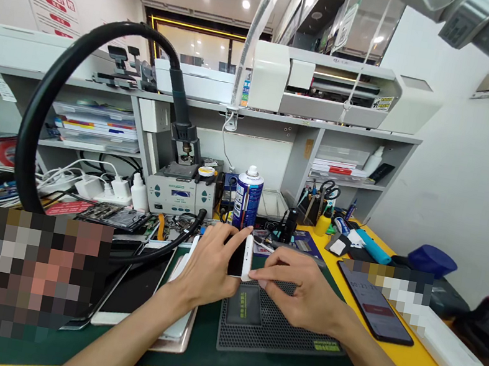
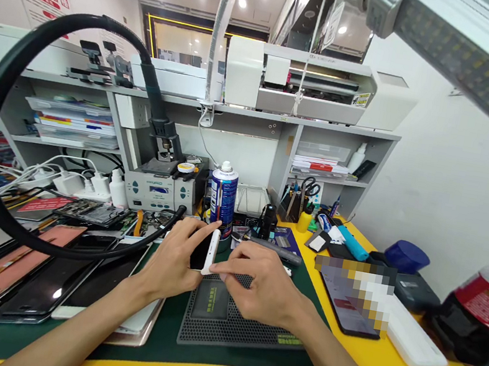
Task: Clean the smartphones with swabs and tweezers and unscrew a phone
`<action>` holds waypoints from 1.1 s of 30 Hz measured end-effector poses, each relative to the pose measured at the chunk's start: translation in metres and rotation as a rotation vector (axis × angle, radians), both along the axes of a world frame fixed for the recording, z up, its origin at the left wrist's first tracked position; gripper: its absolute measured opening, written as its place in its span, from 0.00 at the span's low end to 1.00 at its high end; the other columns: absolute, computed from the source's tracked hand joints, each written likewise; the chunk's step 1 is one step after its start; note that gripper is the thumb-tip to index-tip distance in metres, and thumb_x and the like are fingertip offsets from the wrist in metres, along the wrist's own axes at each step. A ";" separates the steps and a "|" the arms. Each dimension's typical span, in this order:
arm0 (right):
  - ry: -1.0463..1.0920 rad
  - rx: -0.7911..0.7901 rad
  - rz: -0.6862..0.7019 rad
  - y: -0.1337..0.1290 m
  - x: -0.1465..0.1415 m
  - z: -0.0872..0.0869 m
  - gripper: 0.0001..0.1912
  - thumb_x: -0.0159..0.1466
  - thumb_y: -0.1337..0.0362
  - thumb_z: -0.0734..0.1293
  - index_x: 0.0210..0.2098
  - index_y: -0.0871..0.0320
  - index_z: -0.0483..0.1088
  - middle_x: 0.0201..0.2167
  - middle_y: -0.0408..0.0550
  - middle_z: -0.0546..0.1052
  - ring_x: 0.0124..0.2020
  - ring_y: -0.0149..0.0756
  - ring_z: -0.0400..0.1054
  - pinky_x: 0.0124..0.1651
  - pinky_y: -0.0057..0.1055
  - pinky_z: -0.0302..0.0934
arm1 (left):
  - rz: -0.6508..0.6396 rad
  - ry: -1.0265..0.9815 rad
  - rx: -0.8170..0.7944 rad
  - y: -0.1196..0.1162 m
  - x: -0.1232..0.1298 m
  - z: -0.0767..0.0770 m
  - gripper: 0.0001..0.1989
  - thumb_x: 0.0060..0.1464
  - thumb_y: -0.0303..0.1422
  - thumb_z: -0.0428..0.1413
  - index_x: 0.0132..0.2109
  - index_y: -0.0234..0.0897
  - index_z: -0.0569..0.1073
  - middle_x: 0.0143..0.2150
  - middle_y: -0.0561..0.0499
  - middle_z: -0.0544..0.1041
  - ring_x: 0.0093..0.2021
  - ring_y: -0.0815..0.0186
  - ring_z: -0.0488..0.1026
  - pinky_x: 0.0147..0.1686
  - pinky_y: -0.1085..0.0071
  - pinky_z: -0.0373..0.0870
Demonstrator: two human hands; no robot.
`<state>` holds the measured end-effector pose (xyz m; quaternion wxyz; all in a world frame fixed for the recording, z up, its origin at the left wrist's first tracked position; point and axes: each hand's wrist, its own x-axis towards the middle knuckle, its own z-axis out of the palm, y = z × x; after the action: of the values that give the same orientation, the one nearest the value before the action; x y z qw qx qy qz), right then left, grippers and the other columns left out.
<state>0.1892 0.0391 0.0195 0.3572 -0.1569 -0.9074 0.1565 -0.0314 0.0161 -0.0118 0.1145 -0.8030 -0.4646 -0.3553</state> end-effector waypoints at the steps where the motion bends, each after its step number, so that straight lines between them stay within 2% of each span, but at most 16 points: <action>1: 0.009 0.004 0.002 0.000 0.000 0.000 0.15 0.64 0.71 0.66 0.46 0.51 0.78 0.32 0.47 0.74 0.32 0.33 0.67 0.34 0.30 0.61 | -0.003 -0.006 -0.002 0.000 0.000 0.000 0.40 0.40 0.24 0.54 0.64 0.34 0.60 0.47 0.41 0.67 0.46 0.52 0.65 0.43 0.56 0.65; 11: 0.079 -0.017 0.047 -0.001 -0.001 0.003 0.16 0.66 0.72 0.65 0.49 0.51 0.77 0.34 0.48 0.74 0.34 0.34 0.67 0.36 0.30 0.63 | -0.132 -0.077 0.040 -0.004 0.005 -0.001 0.34 0.46 0.24 0.53 0.63 0.34 0.60 0.47 0.40 0.67 0.45 0.53 0.66 0.42 0.57 0.66; 16: 0.125 -0.005 0.016 -0.001 -0.002 0.003 0.16 0.67 0.71 0.64 0.50 0.51 0.76 0.35 0.48 0.74 0.35 0.33 0.68 0.36 0.30 0.64 | -0.182 -0.109 0.031 -0.005 0.006 -0.003 0.38 0.42 0.22 0.53 0.63 0.36 0.59 0.48 0.41 0.67 0.46 0.53 0.66 0.43 0.57 0.66; 23: 0.172 0.022 -0.107 0.000 -0.003 0.004 0.15 0.69 0.67 0.63 0.51 0.51 0.75 0.34 0.48 0.74 0.34 0.34 0.69 0.36 0.31 0.65 | -0.219 -0.118 0.050 -0.006 0.007 -0.006 0.39 0.40 0.22 0.53 0.64 0.37 0.59 0.49 0.40 0.68 0.47 0.52 0.67 0.44 0.56 0.67; 30: 0.196 -0.016 -0.125 -0.002 -0.003 0.006 0.16 0.69 0.67 0.62 0.53 0.50 0.74 0.36 0.48 0.75 0.36 0.34 0.70 0.38 0.31 0.66 | -0.262 -0.120 0.039 -0.007 0.007 -0.004 0.39 0.38 0.23 0.54 0.62 0.37 0.60 0.50 0.40 0.68 0.48 0.52 0.66 0.46 0.56 0.67; 33: 0.203 -0.035 -0.107 -0.001 -0.003 0.005 0.16 0.69 0.68 0.63 0.52 0.51 0.75 0.36 0.48 0.75 0.35 0.33 0.69 0.36 0.30 0.65 | -0.271 -0.129 0.045 -0.007 0.007 -0.004 0.40 0.38 0.22 0.54 0.62 0.36 0.60 0.50 0.40 0.68 0.48 0.52 0.66 0.45 0.56 0.66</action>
<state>0.1859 0.0380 0.0246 0.4523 -0.1946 -0.8539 0.1684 -0.0248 0.0086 -0.0158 0.0533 -0.8310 -0.3504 -0.4288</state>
